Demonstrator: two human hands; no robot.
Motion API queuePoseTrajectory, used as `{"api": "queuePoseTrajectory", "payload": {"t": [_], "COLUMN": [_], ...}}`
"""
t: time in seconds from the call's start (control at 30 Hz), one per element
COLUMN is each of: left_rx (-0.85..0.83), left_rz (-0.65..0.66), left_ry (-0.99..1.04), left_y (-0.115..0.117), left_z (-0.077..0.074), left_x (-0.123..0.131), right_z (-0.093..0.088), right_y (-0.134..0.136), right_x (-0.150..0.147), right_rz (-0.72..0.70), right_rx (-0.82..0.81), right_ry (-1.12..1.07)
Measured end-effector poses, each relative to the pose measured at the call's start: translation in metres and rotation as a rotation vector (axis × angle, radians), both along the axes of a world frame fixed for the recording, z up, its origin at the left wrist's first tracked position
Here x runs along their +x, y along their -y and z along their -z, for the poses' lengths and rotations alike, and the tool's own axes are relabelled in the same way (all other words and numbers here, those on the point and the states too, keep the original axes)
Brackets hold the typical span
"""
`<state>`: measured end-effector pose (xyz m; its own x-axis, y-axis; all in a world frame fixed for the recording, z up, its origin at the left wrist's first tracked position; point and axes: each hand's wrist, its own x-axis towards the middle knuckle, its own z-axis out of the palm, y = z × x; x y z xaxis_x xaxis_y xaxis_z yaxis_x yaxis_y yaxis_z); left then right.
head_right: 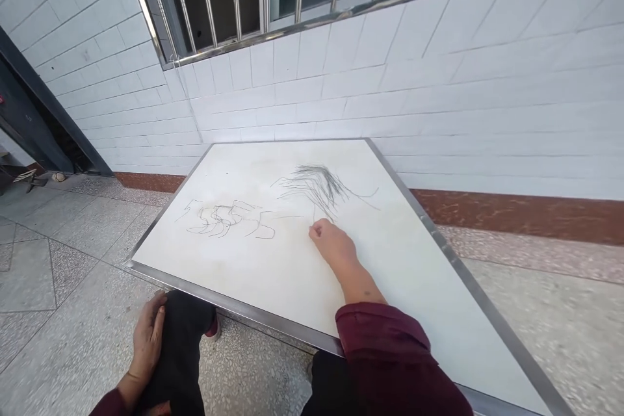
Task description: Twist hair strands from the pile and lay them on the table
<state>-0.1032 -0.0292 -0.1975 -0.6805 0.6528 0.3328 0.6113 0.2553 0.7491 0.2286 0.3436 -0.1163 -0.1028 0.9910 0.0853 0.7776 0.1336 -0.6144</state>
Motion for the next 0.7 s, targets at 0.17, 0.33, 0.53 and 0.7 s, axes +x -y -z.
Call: {"api": "queuePoseTrajectory", "payload": {"t": [0.17, 0.33, 0.53, 0.7], "left_rx": [0.076, 0.238, 0.396, 0.428], "left_rz": [0.054, 0.084, 0.267, 0.551], "left_ry": [0.059, 0.259, 0.624, 0.718], "left_y": [0.002, -0.005, -0.045, -0.050], "left_z": [0.005, -0.021, -0.131, -0.178], "left_x": [0.008, 0.025, 0.054, 0.082], "right_z": [-0.002, -0.009, -0.055, -0.079], "right_y": [0.048, 0.140, 0.211, 0.247], "right_x": [-0.008, -0.032, -0.050, -0.053], "right_rz": [0.089, -0.009, -0.175, -0.200], "right_rx": [0.099, 0.089, 0.058, 0.129], "right_ry": [-0.231, -0.514, -0.601, -0.605]}}
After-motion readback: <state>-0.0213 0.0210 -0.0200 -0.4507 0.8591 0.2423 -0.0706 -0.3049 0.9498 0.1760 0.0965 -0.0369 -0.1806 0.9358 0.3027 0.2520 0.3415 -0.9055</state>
